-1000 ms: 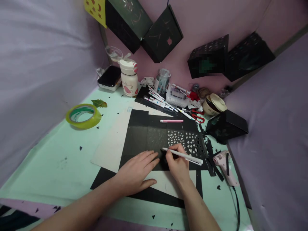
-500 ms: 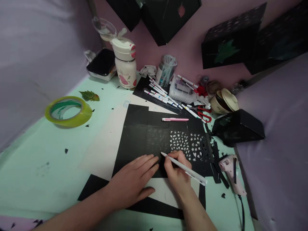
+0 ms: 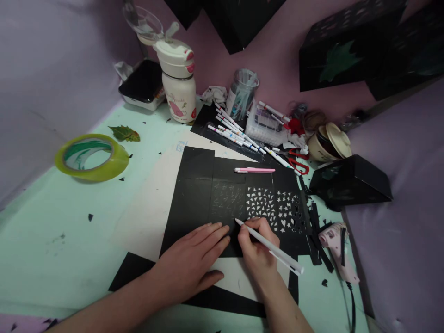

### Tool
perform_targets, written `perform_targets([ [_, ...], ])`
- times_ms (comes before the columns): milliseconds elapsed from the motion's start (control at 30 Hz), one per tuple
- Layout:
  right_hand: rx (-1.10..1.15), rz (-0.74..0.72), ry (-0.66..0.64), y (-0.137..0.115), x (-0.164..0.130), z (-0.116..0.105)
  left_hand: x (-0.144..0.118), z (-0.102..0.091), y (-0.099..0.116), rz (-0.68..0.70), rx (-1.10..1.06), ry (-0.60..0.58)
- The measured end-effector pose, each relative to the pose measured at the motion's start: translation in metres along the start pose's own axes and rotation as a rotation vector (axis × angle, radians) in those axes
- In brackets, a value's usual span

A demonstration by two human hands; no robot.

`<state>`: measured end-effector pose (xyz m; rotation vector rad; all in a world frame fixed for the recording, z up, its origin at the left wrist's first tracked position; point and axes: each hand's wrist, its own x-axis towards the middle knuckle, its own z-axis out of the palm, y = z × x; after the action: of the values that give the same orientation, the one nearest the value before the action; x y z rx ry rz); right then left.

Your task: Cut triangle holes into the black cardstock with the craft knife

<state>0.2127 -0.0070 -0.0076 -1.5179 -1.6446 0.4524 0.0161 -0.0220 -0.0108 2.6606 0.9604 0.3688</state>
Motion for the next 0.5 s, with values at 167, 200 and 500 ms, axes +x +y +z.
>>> perform_targets([
  [167,0.050,-0.002,-0.061,0.0008,-0.0008,-0.0017,0.0009,0.0005,-0.0005,-0.007,-0.032,0.019],
  [200,0.061,-0.006,-0.077,0.0010,-0.0010,-0.0019,0.0008,0.0006,-0.0005,-0.009,-0.043,0.024],
  [500,0.072,-0.003,-0.047,0.0024,-0.0022,-0.0023,-0.0003,0.0002,0.0004,-0.004,-0.018,0.025],
])
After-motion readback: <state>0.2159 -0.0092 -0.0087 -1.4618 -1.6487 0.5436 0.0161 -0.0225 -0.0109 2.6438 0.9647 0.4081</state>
